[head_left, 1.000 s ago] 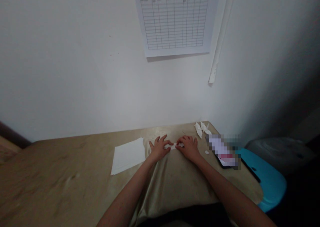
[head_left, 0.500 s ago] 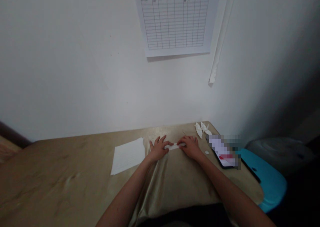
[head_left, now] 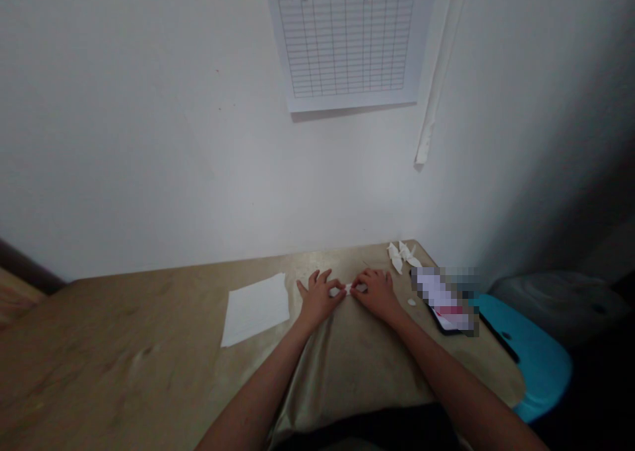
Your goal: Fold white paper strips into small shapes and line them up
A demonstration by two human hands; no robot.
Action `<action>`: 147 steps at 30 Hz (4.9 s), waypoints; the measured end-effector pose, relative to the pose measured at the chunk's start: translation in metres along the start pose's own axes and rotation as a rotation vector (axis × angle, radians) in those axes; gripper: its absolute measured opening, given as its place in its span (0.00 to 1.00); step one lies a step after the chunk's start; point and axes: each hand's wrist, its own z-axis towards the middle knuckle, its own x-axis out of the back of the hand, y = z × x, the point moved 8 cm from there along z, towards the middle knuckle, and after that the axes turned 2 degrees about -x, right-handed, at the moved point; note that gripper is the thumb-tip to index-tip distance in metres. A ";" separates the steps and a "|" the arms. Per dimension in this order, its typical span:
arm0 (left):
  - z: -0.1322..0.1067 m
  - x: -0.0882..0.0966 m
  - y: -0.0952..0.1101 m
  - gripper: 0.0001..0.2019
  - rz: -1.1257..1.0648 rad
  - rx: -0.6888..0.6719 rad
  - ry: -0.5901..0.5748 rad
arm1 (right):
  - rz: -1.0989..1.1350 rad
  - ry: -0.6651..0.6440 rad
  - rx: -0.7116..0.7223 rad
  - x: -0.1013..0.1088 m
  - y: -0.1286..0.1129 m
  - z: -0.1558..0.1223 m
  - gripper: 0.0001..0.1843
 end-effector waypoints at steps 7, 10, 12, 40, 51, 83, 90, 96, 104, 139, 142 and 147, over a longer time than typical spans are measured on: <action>0.002 0.000 -0.001 0.12 -0.008 0.030 -0.020 | -0.033 0.006 -0.027 -0.002 -0.001 0.000 0.11; 0.004 -0.001 -0.004 0.12 -0.023 0.032 -0.055 | -0.021 -0.007 -0.022 -0.003 0.002 0.001 0.09; 0.005 -0.001 -0.007 0.13 -0.033 0.031 -0.071 | -0.006 -0.022 -0.015 -0.003 0.004 0.002 0.09; -0.001 0.003 -0.018 0.20 -0.023 -0.032 -0.055 | 0.123 -0.068 0.083 -0.007 0.012 0.002 0.24; -0.003 0.010 -0.007 0.16 0.002 -0.172 0.100 | 0.096 0.075 0.192 0.007 0.001 -0.005 0.13; -0.012 0.025 0.019 0.13 0.025 -0.325 0.191 | 0.063 0.094 0.233 0.010 -0.011 -0.006 0.07; -0.012 0.025 0.019 0.13 0.011 -0.340 0.209 | 0.042 0.112 0.284 0.013 -0.015 -0.008 0.07; -0.012 0.023 0.019 0.10 -0.014 -0.345 0.210 | 0.023 0.088 0.321 0.010 -0.018 -0.005 0.06; -0.008 0.026 0.003 0.20 -0.050 -0.183 0.300 | 0.113 0.116 0.186 0.016 -0.007 -0.001 0.05; 0.003 0.017 0.001 0.05 -0.363 -0.156 0.327 | 0.613 0.145 0.073 0.005 0.004 0.004 0.10; 0.003 0.016 0.001 0.06 -0.370 -0.159 0.305 | 0.658 0.131 0.040 0.004 0.006 0.005 0.13; 0.004 0.013 0.001 0.07 -0.381 -0.149 0.263 | 0.690 0.141 0.015 0.005 0.008 0.004 0.16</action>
